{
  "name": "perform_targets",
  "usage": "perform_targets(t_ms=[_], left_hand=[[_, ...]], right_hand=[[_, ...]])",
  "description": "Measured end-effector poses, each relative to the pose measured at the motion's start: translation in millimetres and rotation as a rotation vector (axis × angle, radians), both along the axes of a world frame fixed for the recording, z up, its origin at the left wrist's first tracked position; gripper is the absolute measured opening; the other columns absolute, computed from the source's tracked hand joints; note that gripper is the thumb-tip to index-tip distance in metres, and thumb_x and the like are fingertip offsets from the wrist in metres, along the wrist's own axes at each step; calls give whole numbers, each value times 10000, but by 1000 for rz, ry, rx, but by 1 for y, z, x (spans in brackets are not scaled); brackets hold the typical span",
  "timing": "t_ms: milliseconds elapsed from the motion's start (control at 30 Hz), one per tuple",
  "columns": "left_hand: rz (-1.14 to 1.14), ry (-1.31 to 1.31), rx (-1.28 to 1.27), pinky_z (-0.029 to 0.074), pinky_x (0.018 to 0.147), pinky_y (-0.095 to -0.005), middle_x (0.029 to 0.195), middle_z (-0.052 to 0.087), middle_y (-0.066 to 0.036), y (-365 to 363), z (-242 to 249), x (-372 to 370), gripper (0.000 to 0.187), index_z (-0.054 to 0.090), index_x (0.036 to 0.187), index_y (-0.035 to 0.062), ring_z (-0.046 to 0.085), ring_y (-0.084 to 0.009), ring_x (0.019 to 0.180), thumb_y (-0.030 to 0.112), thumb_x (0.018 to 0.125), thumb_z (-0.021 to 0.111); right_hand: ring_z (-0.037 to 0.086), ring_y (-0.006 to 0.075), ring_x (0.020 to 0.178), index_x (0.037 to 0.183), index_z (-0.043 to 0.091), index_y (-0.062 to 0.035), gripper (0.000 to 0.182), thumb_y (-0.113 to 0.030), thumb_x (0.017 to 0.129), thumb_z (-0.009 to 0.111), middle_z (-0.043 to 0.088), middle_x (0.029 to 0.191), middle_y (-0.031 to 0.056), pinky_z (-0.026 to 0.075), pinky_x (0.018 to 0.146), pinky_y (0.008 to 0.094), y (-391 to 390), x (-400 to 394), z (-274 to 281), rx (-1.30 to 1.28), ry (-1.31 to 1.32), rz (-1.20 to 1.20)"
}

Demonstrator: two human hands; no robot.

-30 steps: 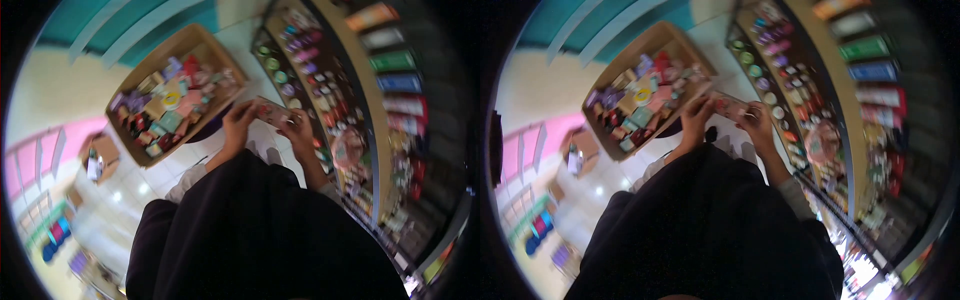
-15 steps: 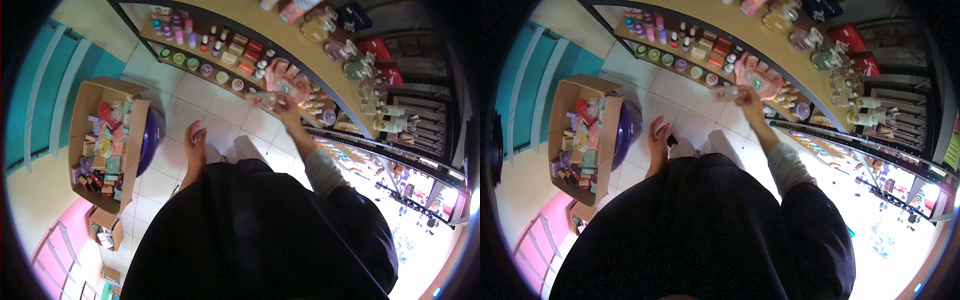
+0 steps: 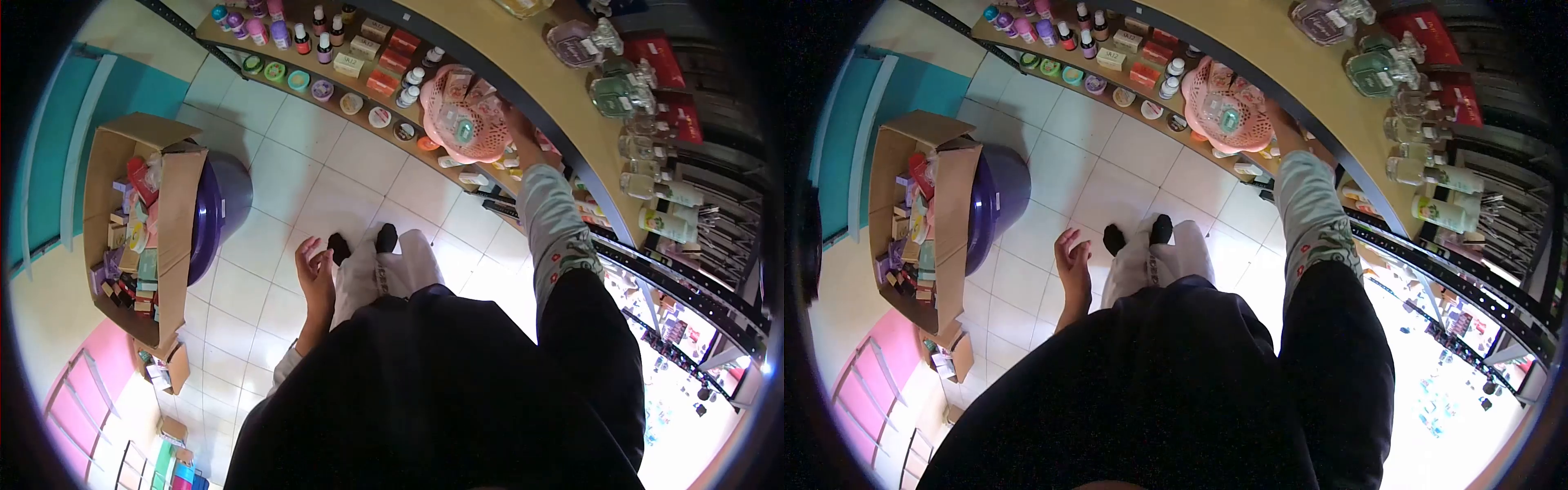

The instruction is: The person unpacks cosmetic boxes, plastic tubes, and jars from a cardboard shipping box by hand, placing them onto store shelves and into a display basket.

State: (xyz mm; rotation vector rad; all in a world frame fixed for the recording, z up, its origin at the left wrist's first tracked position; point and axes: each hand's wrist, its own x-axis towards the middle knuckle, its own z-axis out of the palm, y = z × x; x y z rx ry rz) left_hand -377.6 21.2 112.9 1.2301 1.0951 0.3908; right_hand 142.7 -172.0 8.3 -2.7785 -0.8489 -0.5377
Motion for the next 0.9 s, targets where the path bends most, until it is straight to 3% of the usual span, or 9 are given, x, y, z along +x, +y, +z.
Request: perform_targets(t_ms=[167, 267, 333, 467, 533, 633, 733, 900], left_hand=[[55, 22, -73, 435, 764, -267, 1145, 466, -127, -2, -12, -8, 418, 384, 1209, 52, 524, -173, 904, -11, 824, 532], [46, 66, -67, 433, 755, -268, 1144, 466, -117, -3, -18, -14, 421, 379, 1212, 60, 530, -171, 892, -11, 825, 527], [34, 97, -72, 431, 752, -270, 1146, 465, -112, -3, -16, -14, 421, 378, 1211, 63, 531, -170, 891, -9, 825, 528], [17, 110, -73, 429, 747, -270, 1144, 464, -116, 0, -11, -8, 430, 369, 1217, 61, 534, -173, 902, -3, 826, 536], [6, 101, -62, 429, 746, -270, 1145, 463, -119, 1, -12, -5, 434, 366, 1220, 60, 535, -177, 906, 1, 826, 538], [-17, 92, -64, 429, 749, -270, 1145, 462, -122, 1, -11, -1, 439, 363, 1222, 60, 536, -181, 908, 5, 826, 544], [-48, 92, -62, 425, 756, -281, 1166, 467, -110, 0, -15, 0, 436, 364, 1230, 75, 545, -177, 925, 40, 830, 534], [-85, 120, -52, 424, 752, -288, 1176, 471, -101, -3, -22, -6, 431, 367, 1232, 96, 548, -171, 934, 55, 834, 527]], right_hand=[[615, 207, 820, 1015, 652, -172, 230, -166, 787, 624, 643, 927, 78, 466, 737, 347, 21, 16, -18, 1, 284, 54], [608, 230, 847, 1018, 660, -218, 249, -189, 771, 648, 638, 919, 79, 454, 763, 348, 34, 4, -4, -68, 248, 19], [603, 249, 864, 1018, 660, -218, 255, -195, 764, 657, 634, 917, 85, 449, 772, 356, 36, 0, 1, -48, 280, 17], [598, 255, 870, 953, 648, -152, 227, -200, 733, 677, 633, 888, 89, 444, 777, 356, 32, 0, -8, 5, 25, -11], [598, 255, 865, 924, 627, -106, 229, -189, 718, 682, 629, 893, 98, 446, 774, 352, 34, -22, 20, 27, -28, -83], [590, 284, 872, 892, 592, -60, 255, -212, 708, 682, 620, 938, 119, 455, 757, 362, 17, -39, 3, 115, 482, -73], [587, 330, 917, 1014, 566, -71, 471, -361, 671, 709, 607, 942, 173, 440, 850, 423, 17, -85, -6, 59, 617, -54], [575, 341, 945, 1244, 347, -86, 817, -391, 604, 752, 568, 980, 245, 432, 902, 408, 35, -113, -30, -75, 523, -207]])
